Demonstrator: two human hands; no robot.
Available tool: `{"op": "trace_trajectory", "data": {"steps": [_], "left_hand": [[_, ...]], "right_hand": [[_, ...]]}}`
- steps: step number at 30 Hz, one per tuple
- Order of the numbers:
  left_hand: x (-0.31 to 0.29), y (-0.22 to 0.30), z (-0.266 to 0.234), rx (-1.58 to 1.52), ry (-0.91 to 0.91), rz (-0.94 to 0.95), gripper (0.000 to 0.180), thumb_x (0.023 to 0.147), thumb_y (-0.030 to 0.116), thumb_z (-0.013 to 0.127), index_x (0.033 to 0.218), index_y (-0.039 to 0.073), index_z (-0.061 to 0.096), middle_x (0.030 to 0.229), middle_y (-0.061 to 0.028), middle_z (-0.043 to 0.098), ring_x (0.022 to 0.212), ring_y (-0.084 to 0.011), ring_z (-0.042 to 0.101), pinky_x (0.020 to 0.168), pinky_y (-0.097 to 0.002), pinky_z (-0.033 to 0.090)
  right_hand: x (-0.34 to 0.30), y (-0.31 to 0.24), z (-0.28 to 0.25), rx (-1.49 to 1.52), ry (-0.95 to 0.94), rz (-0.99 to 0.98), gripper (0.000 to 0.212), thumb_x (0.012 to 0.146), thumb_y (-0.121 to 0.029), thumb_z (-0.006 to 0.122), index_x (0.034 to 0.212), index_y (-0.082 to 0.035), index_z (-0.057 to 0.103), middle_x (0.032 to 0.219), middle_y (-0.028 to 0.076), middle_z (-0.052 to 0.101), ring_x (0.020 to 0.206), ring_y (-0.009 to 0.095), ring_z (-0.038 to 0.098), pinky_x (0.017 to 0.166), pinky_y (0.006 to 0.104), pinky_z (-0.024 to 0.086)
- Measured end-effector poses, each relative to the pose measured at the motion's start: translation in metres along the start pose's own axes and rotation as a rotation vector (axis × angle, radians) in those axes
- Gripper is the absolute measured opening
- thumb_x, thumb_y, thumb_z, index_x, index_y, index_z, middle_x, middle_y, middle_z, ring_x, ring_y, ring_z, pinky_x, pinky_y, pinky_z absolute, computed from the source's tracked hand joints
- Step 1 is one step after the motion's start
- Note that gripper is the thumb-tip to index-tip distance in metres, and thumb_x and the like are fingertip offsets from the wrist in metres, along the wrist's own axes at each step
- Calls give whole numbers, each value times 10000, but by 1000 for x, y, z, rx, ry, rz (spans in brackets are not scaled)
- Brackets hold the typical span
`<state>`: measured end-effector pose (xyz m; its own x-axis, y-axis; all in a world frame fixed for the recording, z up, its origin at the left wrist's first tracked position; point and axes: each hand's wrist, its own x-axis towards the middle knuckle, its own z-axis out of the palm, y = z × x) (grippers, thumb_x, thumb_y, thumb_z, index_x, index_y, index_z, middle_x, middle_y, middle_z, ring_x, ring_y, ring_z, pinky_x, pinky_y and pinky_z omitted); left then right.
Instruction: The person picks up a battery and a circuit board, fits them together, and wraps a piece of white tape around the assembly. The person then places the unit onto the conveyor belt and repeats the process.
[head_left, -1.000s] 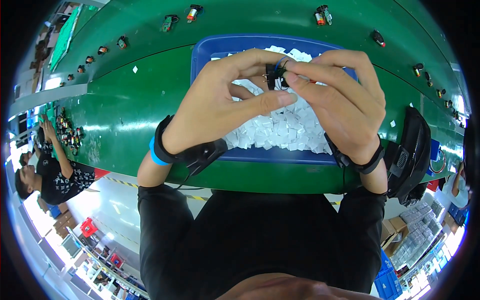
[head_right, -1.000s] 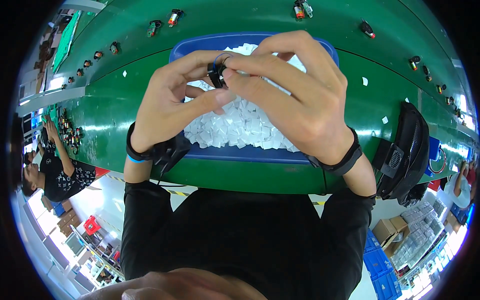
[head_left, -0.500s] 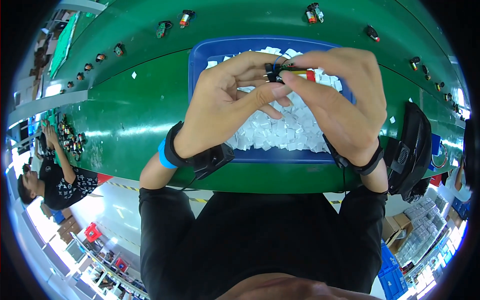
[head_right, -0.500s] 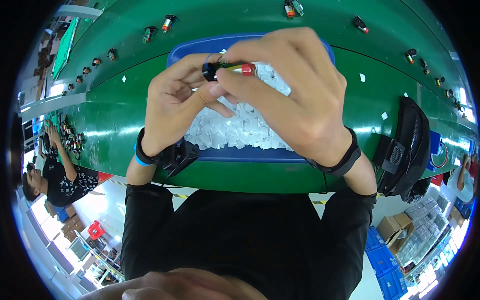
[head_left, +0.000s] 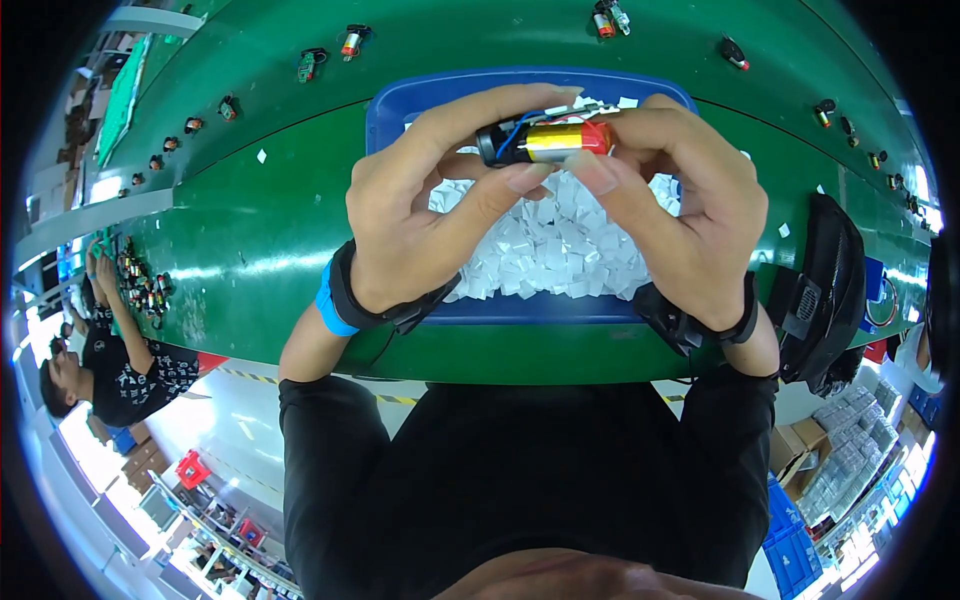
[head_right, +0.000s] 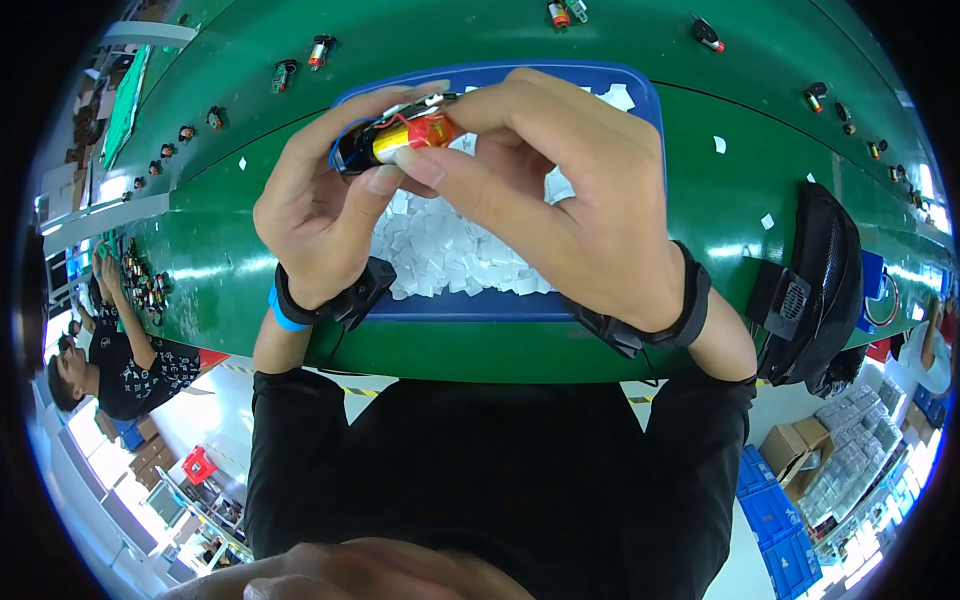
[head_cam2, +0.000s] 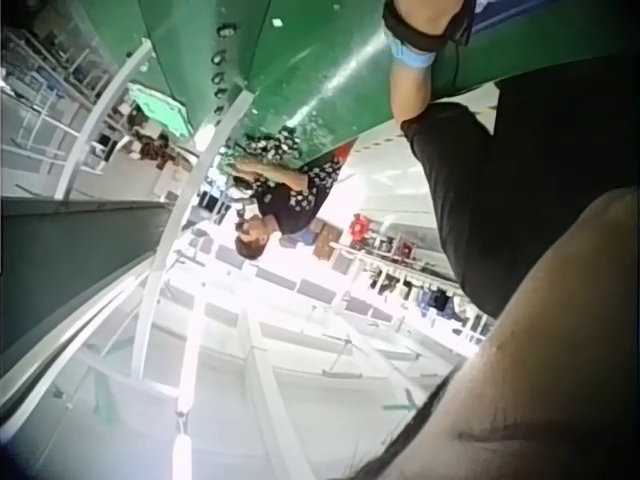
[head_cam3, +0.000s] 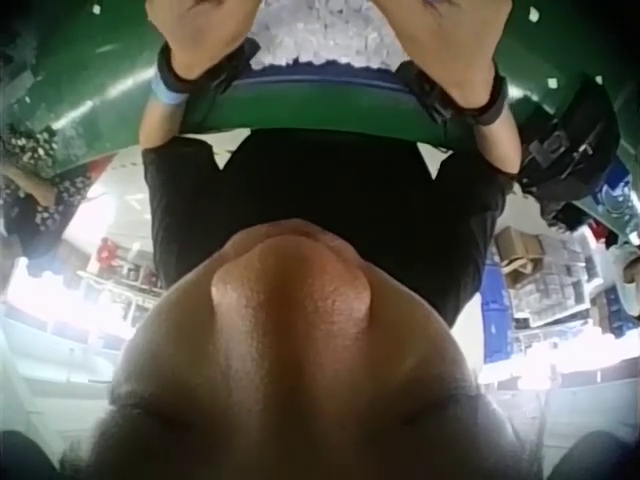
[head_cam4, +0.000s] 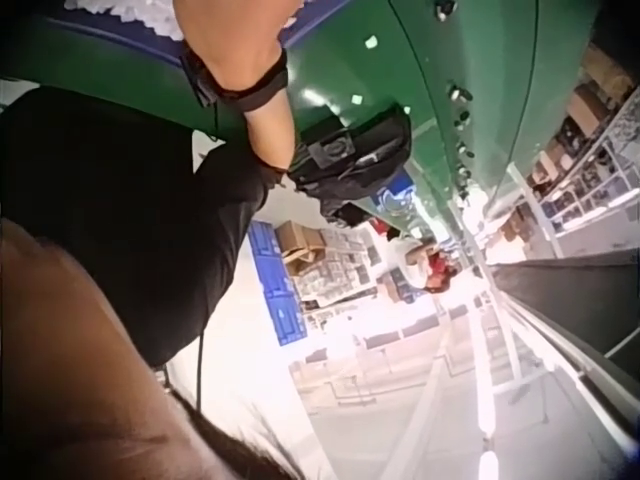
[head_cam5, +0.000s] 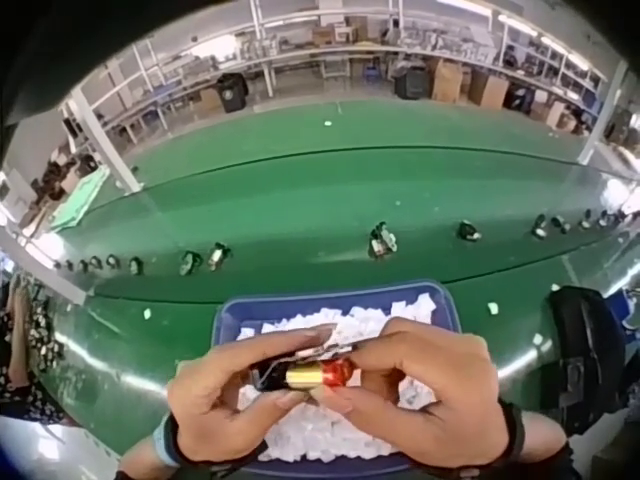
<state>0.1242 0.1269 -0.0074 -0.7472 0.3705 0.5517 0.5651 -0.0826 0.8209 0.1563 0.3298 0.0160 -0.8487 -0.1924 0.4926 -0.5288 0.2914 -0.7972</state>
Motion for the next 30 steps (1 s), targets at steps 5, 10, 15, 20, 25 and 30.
{"op": "trace_trajectory", "data": {"steps": [5, 10, 15, 20, 25, 30], "left_hand": [[-2, 7, 2, 191, 5, 7, 365, 810, -51, 772, 1164, -33, 683, 1151, -125, 736, 855, -149, 714, 588, -214, 559], [-2, 9, 2, 309, 15, 115, 362, 792, -52, 783, 1141, -15, 697, 1128, -125, 743, 839, -152, 713, 579, -212, 550], [-2, 3, -2, 423, 16, 231, 336, 838, -22, 760, 1163, -17, 672, 1095, -117, 733, 855, -152, 704, 598, -219, 570], [6, 17, -1, -54, -52, -361, 300, 944, 42, 674, 1210, -62, 582, 1103, -149, 675, 911, -184, 678, 667, -290, 615], [5, 11, -2, -196, -29, -492, 289, 915, 117, 740, 1147, -22, 638, 1000, -89, 676, 788, -106, 639, 558, -241, 580], [5, 16, -6, 55, -264, -597, 295, 893, 165, 779, 1098, -11, 660, 908, -68, 648, 715, -86, 607, 507, -223, 512]], "right_hand": [[-4, 3, 6, 133, 42, 13, 164, 900, -31, 739, 1021, 75, 704, 779, 72, 636, 563, 78, 546, 494, 217, 382], [-10, -2, 12, 253, 60, 146, 170, 932, -40, 707, 1049, 84, 717, 771, 81, 632, 526, 78, 535, 471, 212, 367], [-7, -2, 12, 276, 8, 285, 189, 956, -86, 693, 1059, 70, 724, 740, 63, 638, 517, 69, 536, 476, 208, 373], [0, 5, -2, 35, -102, 227, 160, 949, -117, 706, 997, 34, 734, 703, 40, 640, 533, 68, 546, 495, 210, 391], [7, 0, -23, -87, -272, 343, 141, 921, -134, 733, 975, -4, 724, 777, 39, 660, 623, 82, 585, 542, 207, 411], [10, 7, -7, -162, -37, -30, 141, 908, -148, 743, 980, -31, 709, 891, 43, 672, 717, 97, 611, 573, 213, 425]]}}
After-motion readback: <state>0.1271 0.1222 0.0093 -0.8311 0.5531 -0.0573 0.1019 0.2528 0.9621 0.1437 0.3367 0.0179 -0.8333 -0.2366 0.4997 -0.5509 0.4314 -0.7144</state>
